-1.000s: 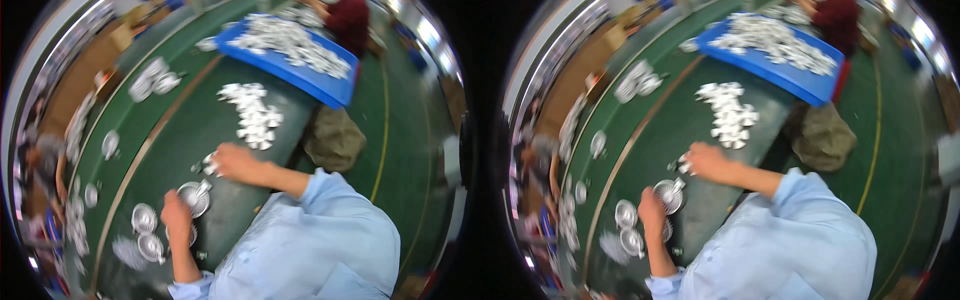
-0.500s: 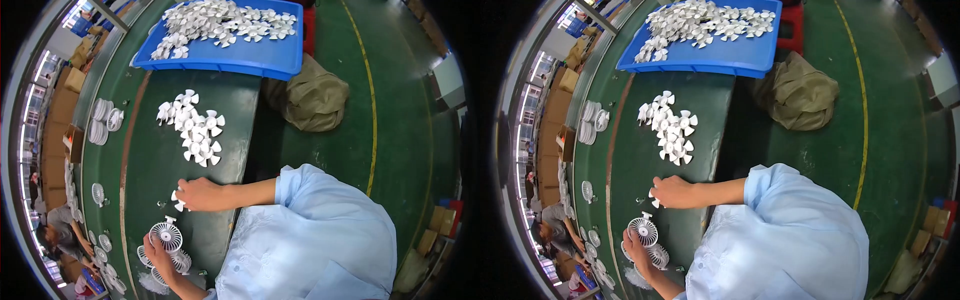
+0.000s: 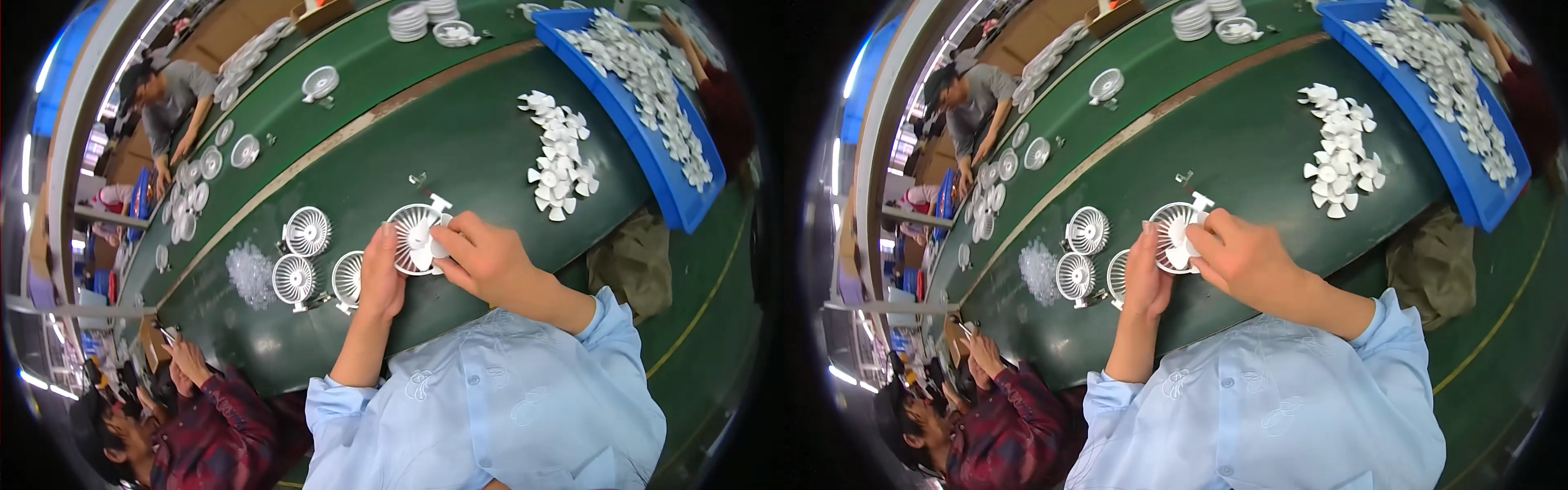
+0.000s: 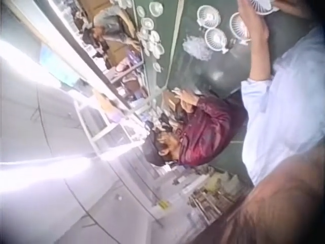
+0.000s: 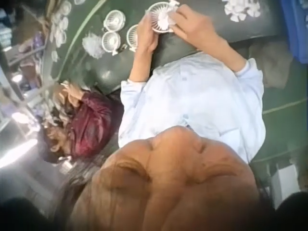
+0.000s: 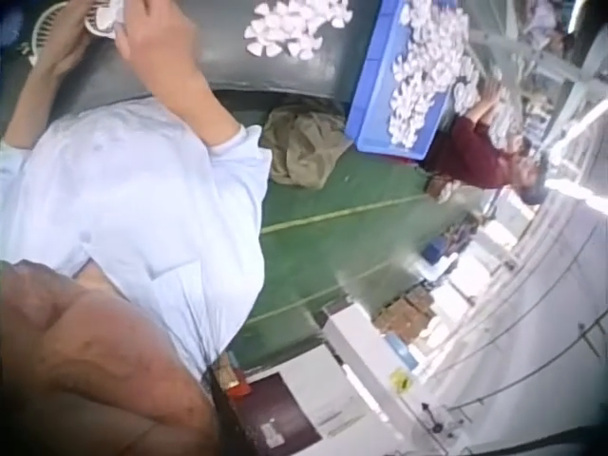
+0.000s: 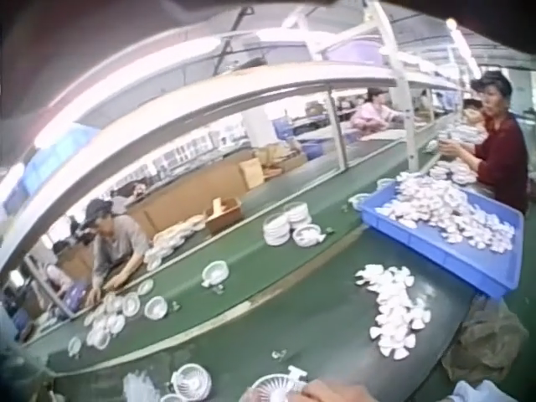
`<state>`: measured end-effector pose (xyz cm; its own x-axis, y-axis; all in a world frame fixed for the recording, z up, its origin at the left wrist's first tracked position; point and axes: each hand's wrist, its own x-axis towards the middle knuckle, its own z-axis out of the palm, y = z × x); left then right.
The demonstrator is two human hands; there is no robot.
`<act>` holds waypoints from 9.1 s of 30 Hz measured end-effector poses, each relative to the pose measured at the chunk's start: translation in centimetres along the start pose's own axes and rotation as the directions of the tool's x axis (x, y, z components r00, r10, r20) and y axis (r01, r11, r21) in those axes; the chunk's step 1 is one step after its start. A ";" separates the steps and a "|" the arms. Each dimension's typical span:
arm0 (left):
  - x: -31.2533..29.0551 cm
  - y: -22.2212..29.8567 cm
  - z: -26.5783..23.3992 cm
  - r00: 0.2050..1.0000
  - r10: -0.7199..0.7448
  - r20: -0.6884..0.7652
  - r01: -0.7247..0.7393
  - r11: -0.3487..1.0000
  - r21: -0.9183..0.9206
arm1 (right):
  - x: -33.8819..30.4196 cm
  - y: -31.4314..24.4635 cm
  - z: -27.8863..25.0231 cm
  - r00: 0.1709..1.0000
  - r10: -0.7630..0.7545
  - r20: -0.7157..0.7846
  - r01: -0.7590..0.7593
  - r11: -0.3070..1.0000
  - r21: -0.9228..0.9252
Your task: The person assembles small fans by fitting fan blades into fan housings by hand, then places the assembled units onto the conveyor belt.
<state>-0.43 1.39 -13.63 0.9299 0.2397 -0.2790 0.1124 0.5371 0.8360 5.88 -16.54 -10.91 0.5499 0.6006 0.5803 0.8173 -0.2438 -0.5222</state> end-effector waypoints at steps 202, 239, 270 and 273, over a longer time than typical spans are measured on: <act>11.8 9.5 -3.2 0.912 0.277 0.304 -0.305 -0.039 0.951 | -4.3 4.2 7.8 0.982 0.101 0.162 -0.140 0.957 0.255; -0.4 2.6 -3.2 0.997 0.081 -0.019 -0.083 0.986 -0.145 | 3.5 1.8 -2.2 0.913 0.397 -0.092 -0.403 0.914 -0.054; -0.1 -0.1 -2.5 0.960 0.268 0.086 -0.281 0.903 0.325 | 5.5 3.5 2.1 0.814 0.197 0.546 -0.408 0.864 0.296; -0.7 1.1 -2.3 0.940 0.337 0.045 -0.294 0.740 0.604 | 4.6 3.7 2.8 0.869 0.169 0.464 -0.318 0.911 0.262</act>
<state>-1.75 3.66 -13.64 0.9283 0.3696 0.0406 0.0211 -0.1615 0.9866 10.90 -12.53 -11.95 0.5366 0.8343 0.1261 0.5248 -0.2131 -0.8241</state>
